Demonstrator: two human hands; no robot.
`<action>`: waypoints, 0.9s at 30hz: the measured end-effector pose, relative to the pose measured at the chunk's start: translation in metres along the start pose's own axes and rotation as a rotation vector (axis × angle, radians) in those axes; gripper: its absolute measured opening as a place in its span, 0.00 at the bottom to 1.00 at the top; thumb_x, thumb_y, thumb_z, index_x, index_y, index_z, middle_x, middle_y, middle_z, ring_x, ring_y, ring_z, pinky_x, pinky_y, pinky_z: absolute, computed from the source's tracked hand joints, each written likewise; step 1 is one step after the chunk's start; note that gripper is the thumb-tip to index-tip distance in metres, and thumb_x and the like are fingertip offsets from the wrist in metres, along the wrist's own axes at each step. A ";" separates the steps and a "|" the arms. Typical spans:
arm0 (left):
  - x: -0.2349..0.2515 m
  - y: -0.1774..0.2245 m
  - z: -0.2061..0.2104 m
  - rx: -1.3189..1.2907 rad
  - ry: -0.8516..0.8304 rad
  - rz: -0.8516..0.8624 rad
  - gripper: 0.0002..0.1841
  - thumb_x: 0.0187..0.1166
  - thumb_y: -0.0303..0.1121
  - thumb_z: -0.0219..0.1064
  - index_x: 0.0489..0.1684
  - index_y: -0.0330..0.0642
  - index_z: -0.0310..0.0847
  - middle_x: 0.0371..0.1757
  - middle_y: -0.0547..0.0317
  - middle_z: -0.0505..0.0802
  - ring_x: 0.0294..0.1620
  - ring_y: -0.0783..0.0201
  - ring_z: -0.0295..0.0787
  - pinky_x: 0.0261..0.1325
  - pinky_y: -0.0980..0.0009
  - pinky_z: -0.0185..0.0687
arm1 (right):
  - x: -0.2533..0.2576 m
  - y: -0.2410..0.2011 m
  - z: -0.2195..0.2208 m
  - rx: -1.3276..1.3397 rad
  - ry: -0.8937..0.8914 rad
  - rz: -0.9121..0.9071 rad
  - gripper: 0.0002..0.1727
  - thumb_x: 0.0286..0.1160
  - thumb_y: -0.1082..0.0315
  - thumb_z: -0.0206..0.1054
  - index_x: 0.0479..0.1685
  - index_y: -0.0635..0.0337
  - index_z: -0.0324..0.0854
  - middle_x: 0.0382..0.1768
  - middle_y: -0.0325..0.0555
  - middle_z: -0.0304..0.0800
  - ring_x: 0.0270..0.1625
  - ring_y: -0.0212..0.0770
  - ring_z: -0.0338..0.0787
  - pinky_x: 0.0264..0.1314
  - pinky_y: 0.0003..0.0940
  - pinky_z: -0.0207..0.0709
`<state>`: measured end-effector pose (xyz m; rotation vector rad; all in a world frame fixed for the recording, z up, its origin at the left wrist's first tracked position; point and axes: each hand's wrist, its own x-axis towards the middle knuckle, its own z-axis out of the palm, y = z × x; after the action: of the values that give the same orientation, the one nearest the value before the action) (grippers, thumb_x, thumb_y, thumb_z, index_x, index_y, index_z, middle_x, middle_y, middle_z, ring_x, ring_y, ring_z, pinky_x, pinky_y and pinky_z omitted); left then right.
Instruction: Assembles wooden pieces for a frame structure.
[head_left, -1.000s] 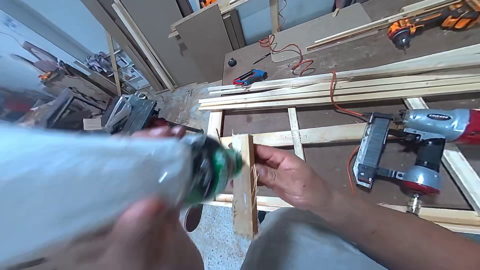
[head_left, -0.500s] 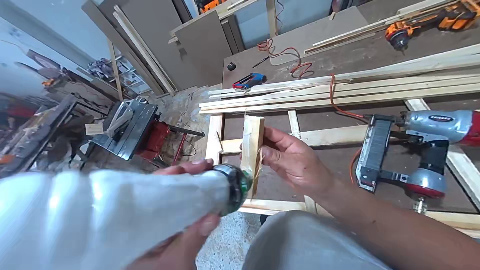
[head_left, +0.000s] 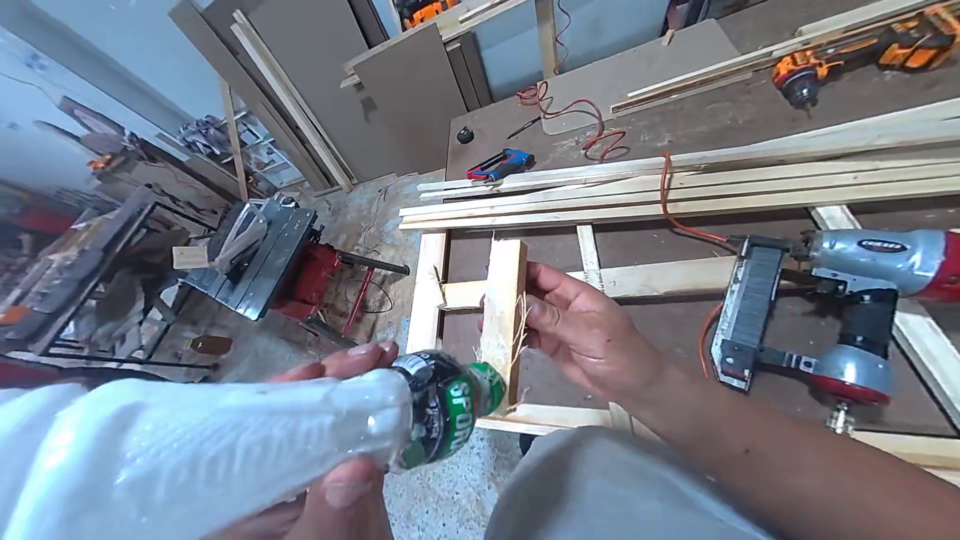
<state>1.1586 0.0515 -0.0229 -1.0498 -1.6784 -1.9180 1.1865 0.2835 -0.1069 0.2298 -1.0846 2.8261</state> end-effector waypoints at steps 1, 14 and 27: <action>0.001 -0.001 0.002 0.005 0.030 0.001 0.28 0.71 0.42 0.81 0.67 0.46 0.77 0.57 0.49 0.95 0.59 0.48 0.94 0.64 0.50 0.92 | -0.001 0.000 0.001 0.009 0.001 0.002 0.20 0.85 0.70 0.63 0.74 0.60 0.74 0.61 0.57 0.87 0.60 0.49 0.92 0.63 0.46 0.89; 0.024 -0.004 0.025 0.021 -0.102 0.002 0.30 0.64 0.32 0.85 0.66 0.47 0.76 0.55 0.50 0.96 0.57 0.47 0.95 0.64 0.49 0.93 | -0.011 0.011 0.000 -0.039 -0.001 -0.003 0.20 0.84 0.70 0.64 0.73 0.60 0.76 0.60 0.53 0.88 0.58 0.45 0.92 0.62 0.43 0.89; -0.107 -0.082 -0.130 -0.249 0.943 -0.740 0.20 0.94 0.49 0.48 0.55 0.43 0.79 0.45 0.52 0.95 0.48 0.59 0.96 0.50 0.57 0.96 | 0.030 0.198 -0.198 -0.328 0.258 0.749 0.21 0.91 0.64 0.56 0.78 0.59 0.73 0.59 0.54 0.91 0.53 0.46 0.93 0.58 0.44 0.86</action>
<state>1.1336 -0.0761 -0.1581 0.5245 -1.3132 -2.4864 1.1067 0.2716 -0.3768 -0.6892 -1.8316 3.0352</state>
